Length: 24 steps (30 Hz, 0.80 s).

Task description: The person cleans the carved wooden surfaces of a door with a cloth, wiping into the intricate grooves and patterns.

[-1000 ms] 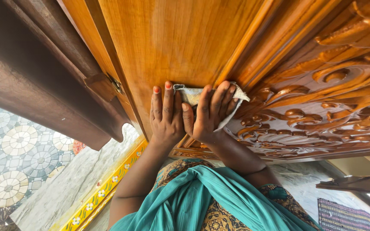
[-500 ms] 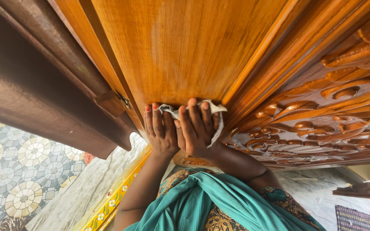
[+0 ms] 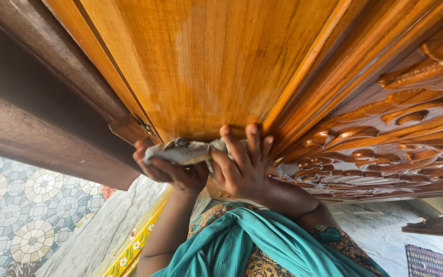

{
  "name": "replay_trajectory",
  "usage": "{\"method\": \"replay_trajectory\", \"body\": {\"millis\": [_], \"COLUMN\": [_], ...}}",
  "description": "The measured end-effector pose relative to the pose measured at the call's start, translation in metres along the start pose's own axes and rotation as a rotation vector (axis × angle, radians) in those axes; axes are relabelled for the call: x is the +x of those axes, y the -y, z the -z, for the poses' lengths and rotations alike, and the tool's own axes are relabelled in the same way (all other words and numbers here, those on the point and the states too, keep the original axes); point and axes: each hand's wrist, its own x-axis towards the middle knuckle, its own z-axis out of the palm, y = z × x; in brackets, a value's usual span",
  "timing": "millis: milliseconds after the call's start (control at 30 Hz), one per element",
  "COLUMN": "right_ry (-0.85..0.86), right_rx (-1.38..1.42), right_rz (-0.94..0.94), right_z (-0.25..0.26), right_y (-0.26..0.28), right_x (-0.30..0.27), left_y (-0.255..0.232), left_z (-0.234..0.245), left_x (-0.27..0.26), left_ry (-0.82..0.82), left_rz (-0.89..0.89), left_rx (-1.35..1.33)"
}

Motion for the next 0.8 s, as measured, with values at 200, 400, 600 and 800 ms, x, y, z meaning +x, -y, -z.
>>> {"method": "replay_trajectory", "body": {"millis": [200,400,600,800], "right_ry": [-0.550,-0.217,-0.253,-0.293], "right_rx": [0.528,0.266,0.176,0.070], "right_rz": [0.121,-0.030,-0.105,-0.160], "right_z": [-0.003,0.047,0.072,0.101], "right_y": [0.002,-0.034,-0.067,-0.106], "right_x": [0.003,-0.011,-0.032,-0.058], "left_y": [0.004,-0.013,-0.065,-0.114], "left_z": [0.019,-0.011,-0.027,-0.051], "left_x": [-0.036,-0.040,-0.034,-0.050], "left_ry": [0.224,0.532,0.493,0.565], "left_rz": [-0.158,-0.066,-0.119,-0.202], "left_rx": [0.003,0.135,0.229,0.043]}}
